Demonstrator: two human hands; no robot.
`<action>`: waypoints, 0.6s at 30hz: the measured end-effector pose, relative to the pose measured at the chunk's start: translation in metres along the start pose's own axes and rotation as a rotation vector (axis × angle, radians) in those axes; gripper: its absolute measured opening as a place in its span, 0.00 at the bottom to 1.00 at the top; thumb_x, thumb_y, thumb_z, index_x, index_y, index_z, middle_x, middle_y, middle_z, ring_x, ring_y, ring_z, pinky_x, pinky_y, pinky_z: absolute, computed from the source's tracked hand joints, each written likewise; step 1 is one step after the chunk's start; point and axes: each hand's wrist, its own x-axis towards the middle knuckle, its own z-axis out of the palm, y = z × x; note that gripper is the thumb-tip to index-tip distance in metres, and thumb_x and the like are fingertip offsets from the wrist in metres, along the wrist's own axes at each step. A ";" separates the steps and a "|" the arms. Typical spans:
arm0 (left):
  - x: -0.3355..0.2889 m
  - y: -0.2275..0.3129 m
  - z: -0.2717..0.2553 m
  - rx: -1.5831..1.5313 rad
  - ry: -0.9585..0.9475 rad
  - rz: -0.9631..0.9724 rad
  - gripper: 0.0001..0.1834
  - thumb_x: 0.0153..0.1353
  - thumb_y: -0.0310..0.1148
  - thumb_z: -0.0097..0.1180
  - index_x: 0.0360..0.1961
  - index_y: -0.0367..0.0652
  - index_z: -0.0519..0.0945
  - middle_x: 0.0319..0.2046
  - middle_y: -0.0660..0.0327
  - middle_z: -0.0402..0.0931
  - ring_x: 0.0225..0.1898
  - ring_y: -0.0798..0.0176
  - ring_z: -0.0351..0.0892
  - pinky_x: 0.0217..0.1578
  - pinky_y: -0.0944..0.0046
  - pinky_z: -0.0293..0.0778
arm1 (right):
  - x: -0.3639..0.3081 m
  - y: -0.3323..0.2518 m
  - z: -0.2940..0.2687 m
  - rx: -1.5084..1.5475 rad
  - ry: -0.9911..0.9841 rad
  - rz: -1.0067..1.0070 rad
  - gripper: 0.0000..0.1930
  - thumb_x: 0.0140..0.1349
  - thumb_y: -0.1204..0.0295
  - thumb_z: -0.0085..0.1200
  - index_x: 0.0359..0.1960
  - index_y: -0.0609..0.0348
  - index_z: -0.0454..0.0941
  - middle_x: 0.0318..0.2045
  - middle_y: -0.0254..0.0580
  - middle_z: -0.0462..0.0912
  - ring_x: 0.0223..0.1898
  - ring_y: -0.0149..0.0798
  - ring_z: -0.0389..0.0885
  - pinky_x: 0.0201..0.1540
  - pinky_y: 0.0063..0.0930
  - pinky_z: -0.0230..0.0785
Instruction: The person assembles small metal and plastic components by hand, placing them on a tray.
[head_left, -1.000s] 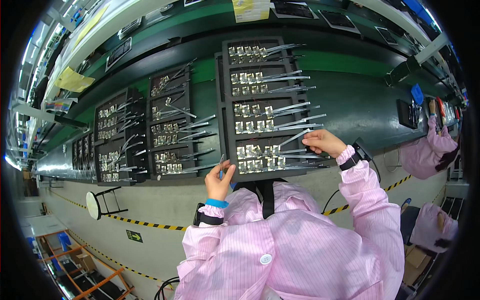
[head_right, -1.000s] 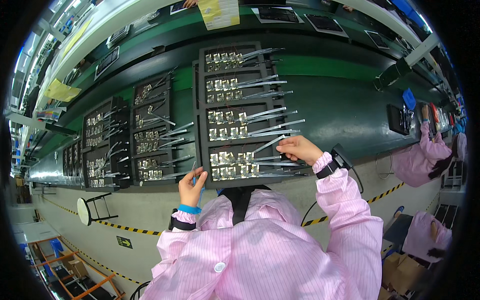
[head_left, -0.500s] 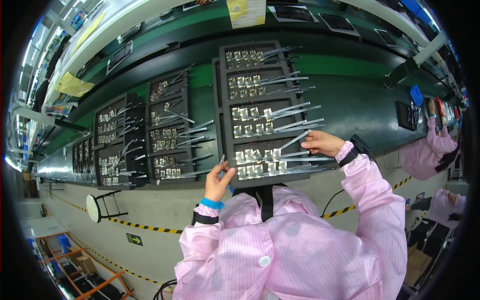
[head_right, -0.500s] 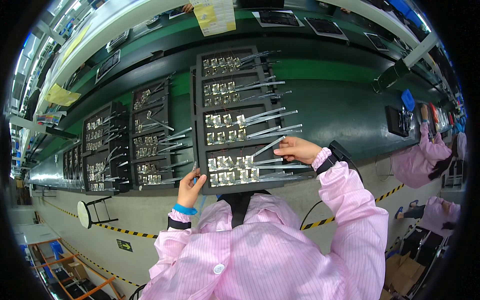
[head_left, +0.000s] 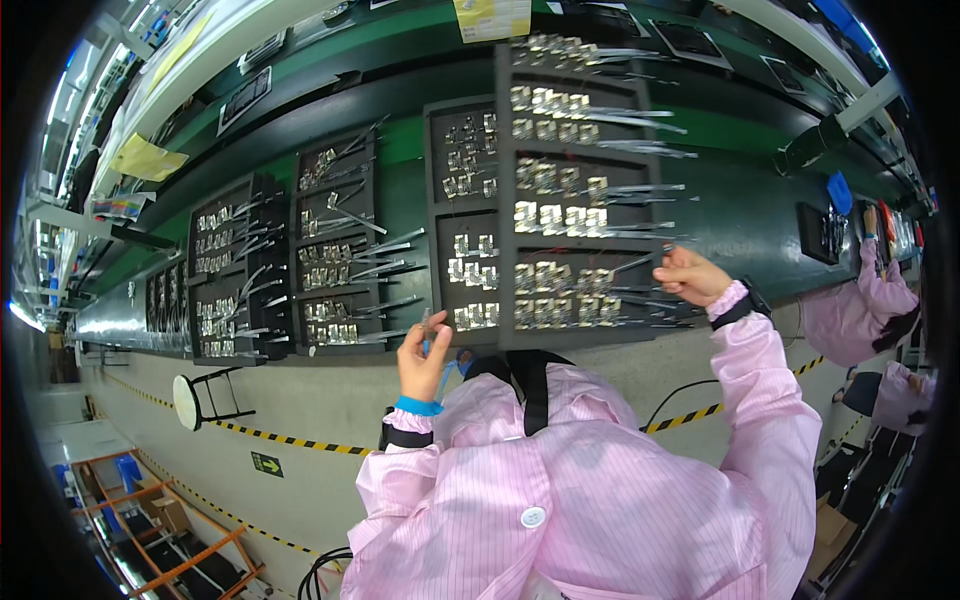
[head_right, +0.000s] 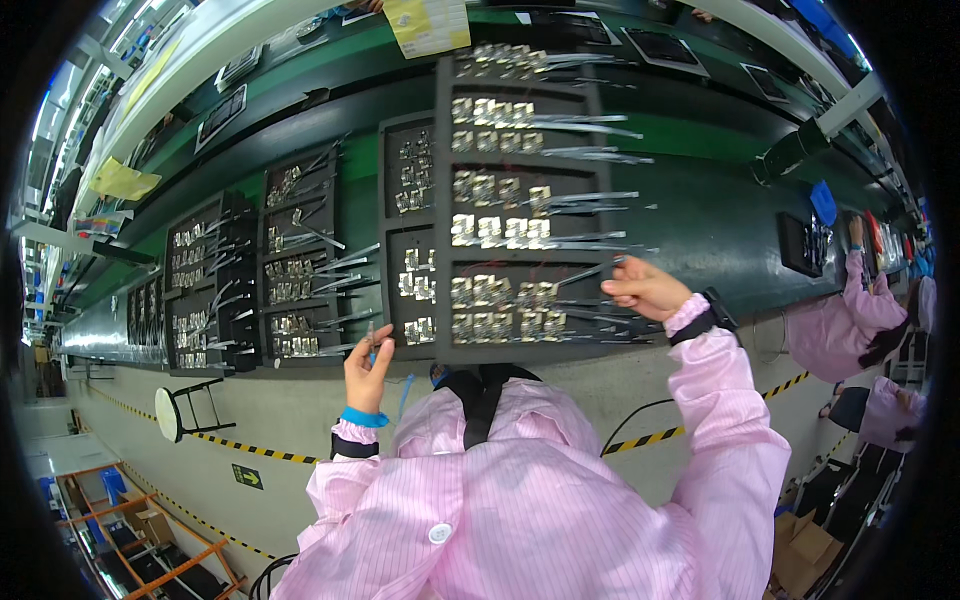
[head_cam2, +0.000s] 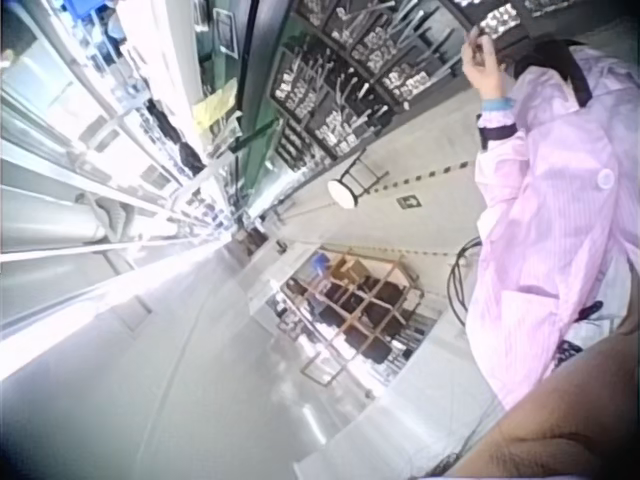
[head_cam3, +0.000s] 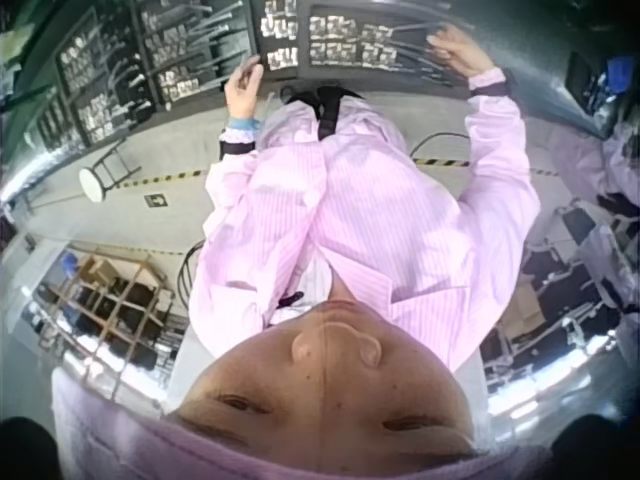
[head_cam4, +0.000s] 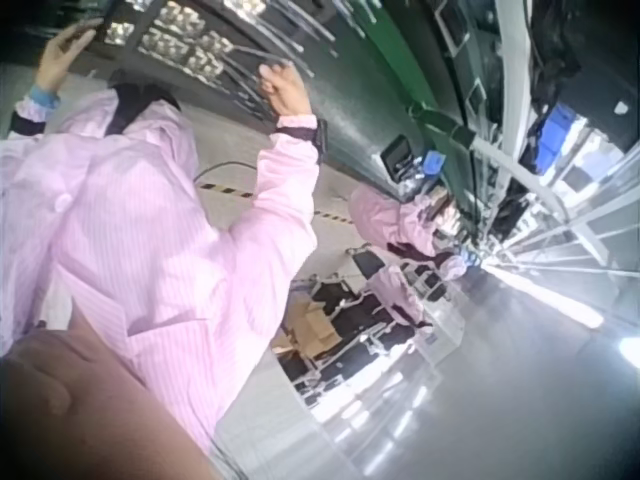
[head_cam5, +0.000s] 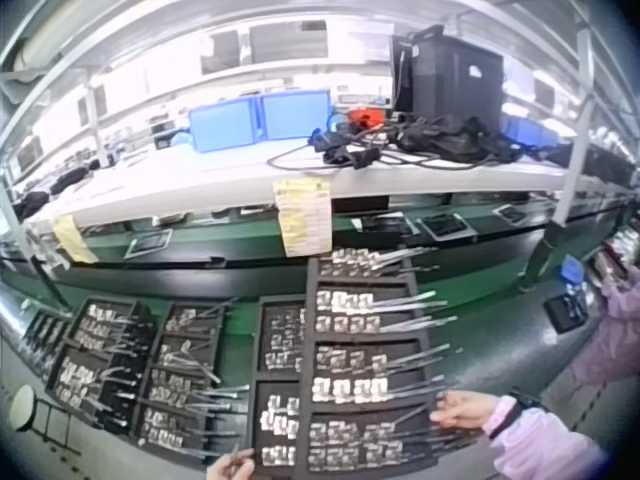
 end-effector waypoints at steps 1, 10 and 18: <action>-0.001 -0.003 -0.006 0.063 0.038 -0.029 0.14 0.59 0.29 0.55 0.45 0.33 0.76 0.40 0.63 0.76 0.40 0.75 0.69 0.44 0.74 0.64 | -0.010 -0.005 -0.008 -0.009 0.024 -0.010 0.17 0.57 0.79 0.54 0.46 0.54 0.63 0.25 0.26 0.64 0.21 0.20 0.59 0.22 0.13 0.53; -0.004 -0.027 -0.017 0.151 0.231 -0.024 0.12 0.58 0.31 0.57 0.41 0.35 0.79 0.34 0.64 0.77 0.38 0.73 0.71 0.42 0.72 0.65 | -0.101 -0.017 -0.112 -0.075 0.309 0.065 0.12 0.58 0.75 0.55 0.31 0.55 0.60 0.21 0.27 0.62 0.18 0.21 0.61 0.20 0.14 0.53; -0.004 -0.042 -0.013 0.241 0.237 -0.049 0.13 0.59 0.32 0.56 0.42 0.35 0.79 0.34 0.66 0.77 0.36 0.75 0.71 0.40 0.74 0.66 | -0.126 0.017 -0.187 -0.006 0.405 0.195 0.12 0.59 0.75 0.53 0.31 0.55 0.59 0.21 0.27 0.64 0.17 0.21 0.62 0.20 0.15 0.55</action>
